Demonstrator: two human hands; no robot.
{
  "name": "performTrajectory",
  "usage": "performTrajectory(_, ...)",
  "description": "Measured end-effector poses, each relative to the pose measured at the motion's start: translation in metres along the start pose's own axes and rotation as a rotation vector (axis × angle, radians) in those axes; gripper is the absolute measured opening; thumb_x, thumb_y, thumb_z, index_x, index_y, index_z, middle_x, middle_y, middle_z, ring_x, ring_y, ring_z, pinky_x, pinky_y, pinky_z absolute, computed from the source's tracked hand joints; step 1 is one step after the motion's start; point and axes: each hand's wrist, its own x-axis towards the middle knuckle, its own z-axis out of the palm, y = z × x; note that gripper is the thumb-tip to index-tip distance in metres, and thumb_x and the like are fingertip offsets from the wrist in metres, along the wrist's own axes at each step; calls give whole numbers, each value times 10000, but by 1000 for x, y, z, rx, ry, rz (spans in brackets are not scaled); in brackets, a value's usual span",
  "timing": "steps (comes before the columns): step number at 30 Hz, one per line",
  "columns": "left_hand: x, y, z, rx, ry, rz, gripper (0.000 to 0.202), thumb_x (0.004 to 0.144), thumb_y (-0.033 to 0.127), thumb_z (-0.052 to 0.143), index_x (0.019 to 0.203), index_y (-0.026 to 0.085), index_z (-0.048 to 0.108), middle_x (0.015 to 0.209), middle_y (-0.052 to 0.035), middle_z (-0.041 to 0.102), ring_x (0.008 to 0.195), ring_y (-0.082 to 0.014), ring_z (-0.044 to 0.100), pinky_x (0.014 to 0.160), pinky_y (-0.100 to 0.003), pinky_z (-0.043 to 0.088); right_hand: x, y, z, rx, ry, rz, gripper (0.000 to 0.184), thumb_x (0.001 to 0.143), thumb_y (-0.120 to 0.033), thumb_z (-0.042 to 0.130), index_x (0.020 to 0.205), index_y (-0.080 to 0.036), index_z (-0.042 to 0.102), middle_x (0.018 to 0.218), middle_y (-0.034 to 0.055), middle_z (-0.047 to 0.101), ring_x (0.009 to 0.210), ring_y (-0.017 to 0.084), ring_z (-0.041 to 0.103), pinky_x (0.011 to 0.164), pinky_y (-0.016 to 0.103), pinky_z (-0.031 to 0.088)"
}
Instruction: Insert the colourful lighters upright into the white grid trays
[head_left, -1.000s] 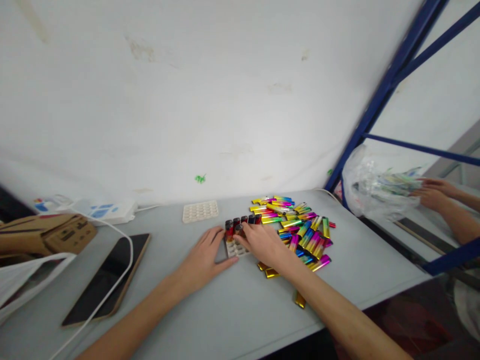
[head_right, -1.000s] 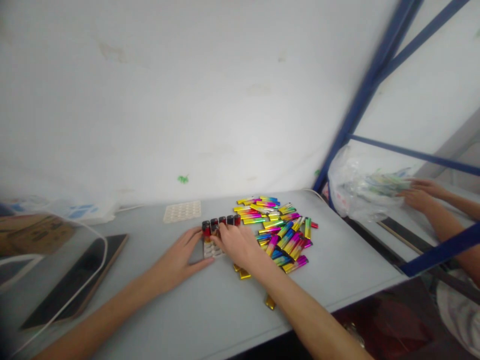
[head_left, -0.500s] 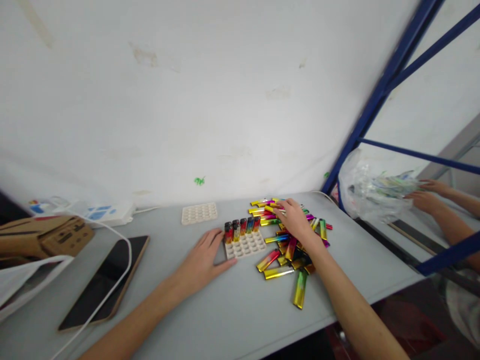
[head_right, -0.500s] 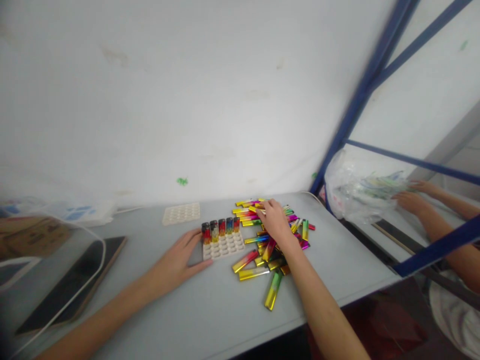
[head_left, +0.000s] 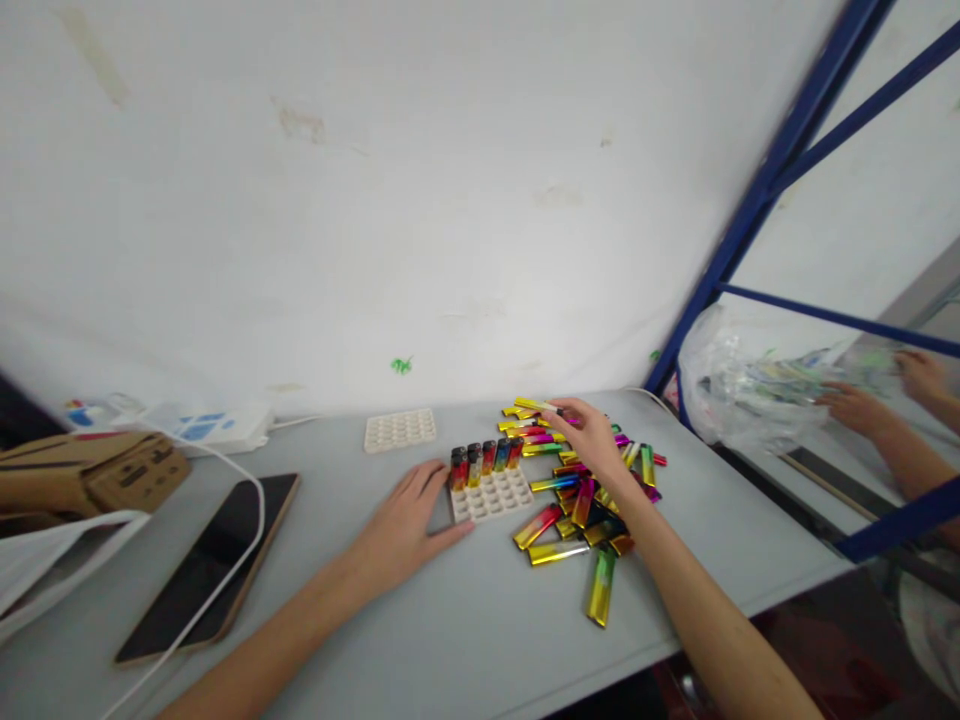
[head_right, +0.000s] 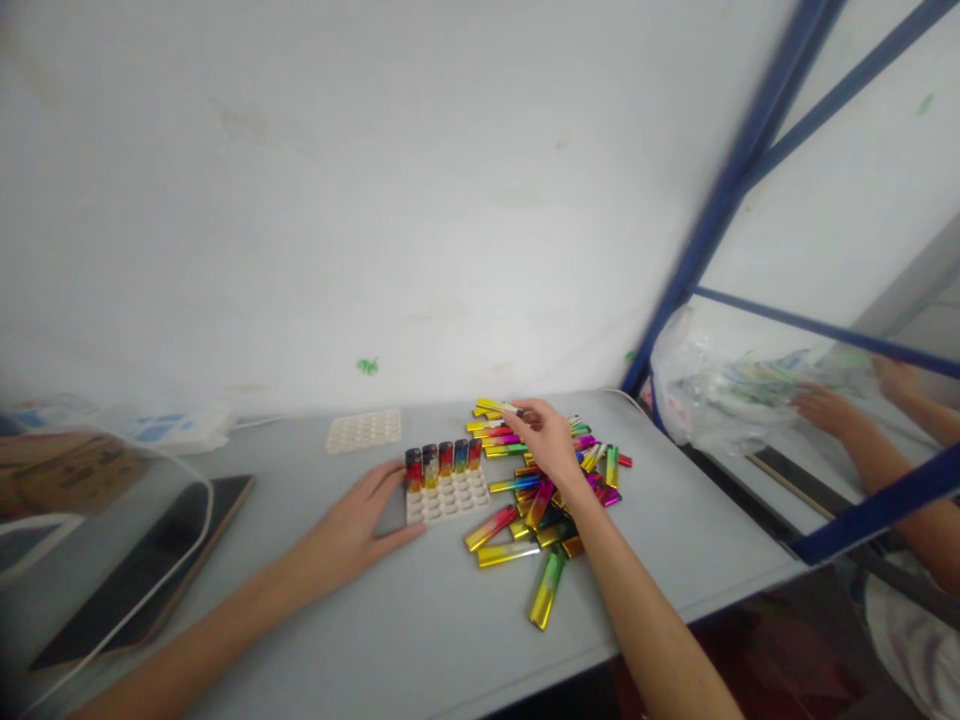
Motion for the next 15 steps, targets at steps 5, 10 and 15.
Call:
performTrajectory(5,0,1,0,-5,-6,-8,703,932,670,615,1431,180,539,1467,-171,584,1346,-354,578,1157,-542,489,-5,-17,7,374,-15,119,518,823,-619,750,1087,-174,733,1023,84,759,899,225,686,818,348,553)
performTrajectory(10,-1,-3,4,-6,25,12,699,935,678,608,1439,197,540,1459,-166,591,1332,-348,589,1151,-536,493,-12,-30,12,604,-155,143,503,863,-658,697,1091,-209,695,1054,90,746,992,245,703,872,366,567)
performTrajectory(15,-2,-5,5,3,29,20,692,939,678,603,1446,213,525,1466,-150,585,1335,-336,583,1154,-517,490,-18,-41,15,693,-276,195,485,934,-653,578,1164,-228,612,856,36,644,737,194,655,677,319,537)
